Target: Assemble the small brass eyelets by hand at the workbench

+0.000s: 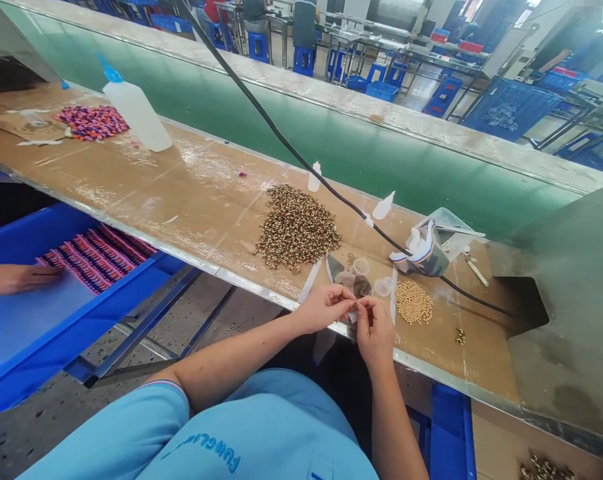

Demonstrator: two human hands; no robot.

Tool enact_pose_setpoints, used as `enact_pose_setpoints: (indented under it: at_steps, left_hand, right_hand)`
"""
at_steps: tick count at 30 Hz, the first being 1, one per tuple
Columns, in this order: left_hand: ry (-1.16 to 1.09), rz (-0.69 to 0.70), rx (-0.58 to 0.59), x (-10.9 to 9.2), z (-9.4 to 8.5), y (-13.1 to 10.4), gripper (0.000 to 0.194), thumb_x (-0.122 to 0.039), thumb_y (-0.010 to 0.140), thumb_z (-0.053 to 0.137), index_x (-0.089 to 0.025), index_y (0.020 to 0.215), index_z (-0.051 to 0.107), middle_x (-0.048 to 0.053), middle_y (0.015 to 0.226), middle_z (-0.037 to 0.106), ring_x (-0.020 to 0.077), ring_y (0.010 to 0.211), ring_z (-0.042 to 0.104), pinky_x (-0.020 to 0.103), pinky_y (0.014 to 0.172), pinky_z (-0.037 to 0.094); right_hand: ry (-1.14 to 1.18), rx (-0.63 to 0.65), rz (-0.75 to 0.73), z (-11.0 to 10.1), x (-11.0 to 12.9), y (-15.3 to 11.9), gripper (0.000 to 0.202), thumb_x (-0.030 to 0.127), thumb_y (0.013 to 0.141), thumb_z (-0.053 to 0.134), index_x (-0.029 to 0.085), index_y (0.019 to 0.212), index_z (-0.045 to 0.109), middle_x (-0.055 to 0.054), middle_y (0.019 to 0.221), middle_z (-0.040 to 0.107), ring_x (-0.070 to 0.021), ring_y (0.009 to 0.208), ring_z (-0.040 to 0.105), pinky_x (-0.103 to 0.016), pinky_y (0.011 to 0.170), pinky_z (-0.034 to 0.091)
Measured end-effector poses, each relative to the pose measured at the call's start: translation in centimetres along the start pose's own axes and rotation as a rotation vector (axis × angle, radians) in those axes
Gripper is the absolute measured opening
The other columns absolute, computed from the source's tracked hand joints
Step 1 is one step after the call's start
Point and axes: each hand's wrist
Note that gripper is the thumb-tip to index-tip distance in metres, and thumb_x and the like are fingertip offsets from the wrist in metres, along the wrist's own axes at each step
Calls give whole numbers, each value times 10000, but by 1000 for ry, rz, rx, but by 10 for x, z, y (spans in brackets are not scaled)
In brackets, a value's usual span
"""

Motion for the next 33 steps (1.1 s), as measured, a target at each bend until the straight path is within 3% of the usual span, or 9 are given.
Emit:
enact_pose_setpoints:
  at_steps: [16,33]
  left_hand:
    - [76,75,-31,9,-1,0,146,-274,754,601,-128,757,594,-25,570,535,66,521,521,183,533,459]
    - [63,11,-32,0,1,0,118,-244,755,594,-127,752,597,-47,505,512,59,458,496,172,481,406]
  right_hand:
    - [-74,5,-74,0,0,1,167,297,920,407,211,838,523,-12,767,568,-137,725,538,-260,630,410]
    - [-55,0,-25,0,0,3,170,304,913,398,211,823,508,-8,758,557,-142,693,521,-274,621,393]
Point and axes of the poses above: each hand's wrist, its own y-axis towards the middle knuckle, its own z-axis out of the palm, x = y × z
